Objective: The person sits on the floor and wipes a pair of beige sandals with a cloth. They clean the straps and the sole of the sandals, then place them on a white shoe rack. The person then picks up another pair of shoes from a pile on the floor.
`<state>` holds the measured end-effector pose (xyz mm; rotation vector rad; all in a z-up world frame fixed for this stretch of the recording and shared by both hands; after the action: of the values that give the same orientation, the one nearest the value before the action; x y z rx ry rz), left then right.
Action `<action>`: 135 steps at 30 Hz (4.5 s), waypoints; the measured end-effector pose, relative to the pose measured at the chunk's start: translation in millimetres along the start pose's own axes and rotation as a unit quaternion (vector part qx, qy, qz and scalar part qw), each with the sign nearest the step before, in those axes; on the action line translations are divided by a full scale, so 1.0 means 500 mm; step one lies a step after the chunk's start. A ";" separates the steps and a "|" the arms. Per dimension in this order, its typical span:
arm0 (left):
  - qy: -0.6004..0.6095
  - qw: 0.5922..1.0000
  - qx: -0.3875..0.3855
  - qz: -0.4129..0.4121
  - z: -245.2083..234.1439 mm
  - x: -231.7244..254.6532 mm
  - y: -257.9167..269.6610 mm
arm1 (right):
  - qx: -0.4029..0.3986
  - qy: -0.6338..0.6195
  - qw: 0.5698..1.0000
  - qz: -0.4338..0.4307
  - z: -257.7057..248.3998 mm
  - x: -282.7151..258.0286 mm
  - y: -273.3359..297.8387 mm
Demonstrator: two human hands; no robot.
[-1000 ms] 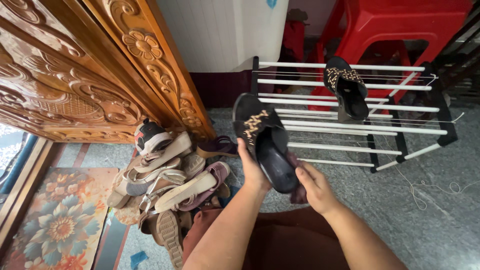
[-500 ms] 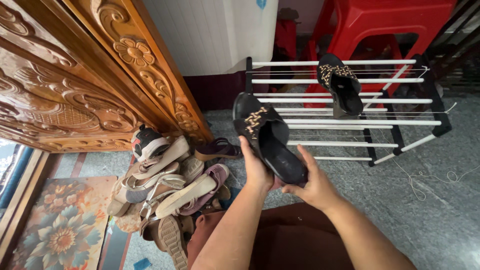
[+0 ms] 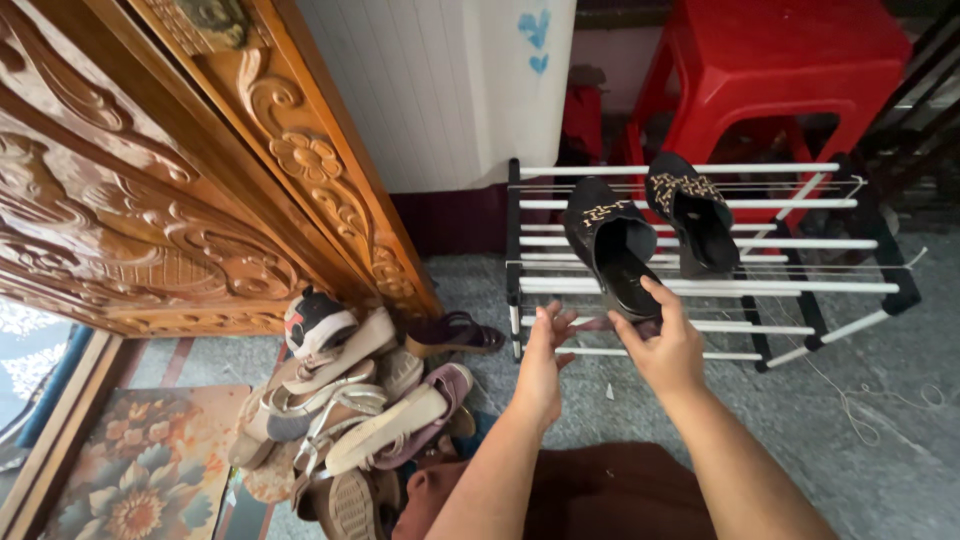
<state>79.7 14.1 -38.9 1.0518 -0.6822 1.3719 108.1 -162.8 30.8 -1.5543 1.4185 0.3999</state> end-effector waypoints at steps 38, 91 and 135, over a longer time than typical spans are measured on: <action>0.086 0.964 0.188 0.169 -0.150 0.109 -0.042 | 0.000 -0.116 0.992 0.039 0.039 0.121 -0.150; -0.260 0.918 0.088 0.287 -0.044 0.119 -0.021 | -0.001 0.222 0.975 0.003 -0.242 0.148 -0.021; -0.471 0.843 0.130 0.226 -0.162 0.150 -0.023 | -0.049 0.137 0.986 0.083 0.494 0.574 0.155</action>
<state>85.4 120.5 -8.4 1.9072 -1.5745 1.2990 202.1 -121.9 -341.6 -1.6228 1.7717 0.3690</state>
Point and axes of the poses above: each hand's wrist, its own y-axis away from the middle knuckle, its own z-axis out of the palm, x = y × z, the point moved 7 cm from there along -y, towards the middle knuckle, and after that the axes turned 8 degrees about z, right-handed, at the moved point
